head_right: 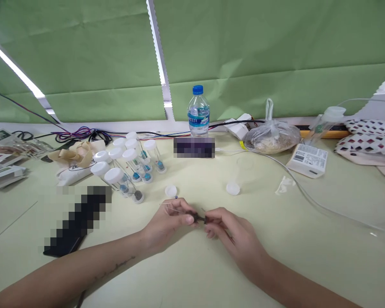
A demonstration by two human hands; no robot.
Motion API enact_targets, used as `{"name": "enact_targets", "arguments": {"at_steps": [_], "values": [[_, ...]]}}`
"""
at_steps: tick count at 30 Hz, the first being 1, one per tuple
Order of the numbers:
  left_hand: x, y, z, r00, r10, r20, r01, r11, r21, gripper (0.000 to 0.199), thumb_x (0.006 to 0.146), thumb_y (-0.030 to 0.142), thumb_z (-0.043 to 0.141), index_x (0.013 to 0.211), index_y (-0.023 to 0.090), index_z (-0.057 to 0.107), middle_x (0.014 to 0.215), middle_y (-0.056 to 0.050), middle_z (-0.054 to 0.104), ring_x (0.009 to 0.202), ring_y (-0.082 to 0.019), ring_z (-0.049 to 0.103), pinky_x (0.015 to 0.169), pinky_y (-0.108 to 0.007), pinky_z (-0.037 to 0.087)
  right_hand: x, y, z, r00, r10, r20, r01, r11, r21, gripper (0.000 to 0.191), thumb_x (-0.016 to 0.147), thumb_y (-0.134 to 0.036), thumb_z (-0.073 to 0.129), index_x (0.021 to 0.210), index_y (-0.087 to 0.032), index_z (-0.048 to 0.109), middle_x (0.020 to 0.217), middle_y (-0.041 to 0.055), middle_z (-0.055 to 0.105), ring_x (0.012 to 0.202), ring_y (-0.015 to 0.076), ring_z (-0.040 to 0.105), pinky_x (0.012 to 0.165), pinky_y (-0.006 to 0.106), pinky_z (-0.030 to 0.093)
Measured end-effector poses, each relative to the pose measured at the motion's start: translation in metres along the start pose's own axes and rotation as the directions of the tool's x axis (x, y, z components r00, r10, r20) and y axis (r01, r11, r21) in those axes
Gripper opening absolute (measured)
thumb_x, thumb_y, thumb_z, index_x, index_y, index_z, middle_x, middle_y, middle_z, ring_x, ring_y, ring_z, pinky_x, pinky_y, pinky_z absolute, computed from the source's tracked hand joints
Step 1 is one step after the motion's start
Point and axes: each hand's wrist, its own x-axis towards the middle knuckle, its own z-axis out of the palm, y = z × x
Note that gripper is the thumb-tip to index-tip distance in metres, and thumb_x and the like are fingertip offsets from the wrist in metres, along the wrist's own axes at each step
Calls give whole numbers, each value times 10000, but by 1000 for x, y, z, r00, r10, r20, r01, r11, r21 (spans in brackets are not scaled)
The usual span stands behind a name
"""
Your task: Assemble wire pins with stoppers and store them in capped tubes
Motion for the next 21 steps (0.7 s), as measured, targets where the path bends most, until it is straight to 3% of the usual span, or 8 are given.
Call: {"name": "enact_targets", "arguments": {"at_steps": [10, 16, 21], "values": [[0, 0, 0, 1000, 21, 4, -21, 999, 39, 205, 633, 190, 827, 749, 116, 675, 767, -68, 730, 700, -154, 667, 777, -332, 495, 3, -4, 0, 1000, 11, 13, -11, 1000, 12, 209, 943, -390, 491, 986, -223, 610, 700, 16, 677, 639, 155, 655, 613, 293, 576], [2, 0, -3, 999, 43, -6, -43, 999, 23, 248, 622, 241, 839, 762, 117, 675, 750, -59, 717, 716, -166, 676, 797, -332, 475, 3, -6, 2, 999, 1, -50, -3, 999, -32, 281, 892, -422, 568, 1094, -228, 578, 870, 46, 708, 739, 182, 691, 684, 330, 607], [2, -1, -3, 999, 40, 17, -41, 999, 24, 264, 604, 237, 846, 761, 114, 673, 769, -70, 726, 723, -172, 679, 805, -340, 483, 3, -8, 2, 997, -37, -63, 32, 996, -78, 232, 916, -426, 527, 1004, -226, 606, 759, 30, 709, 674, 172, 688, 647, 313, 602]]}}
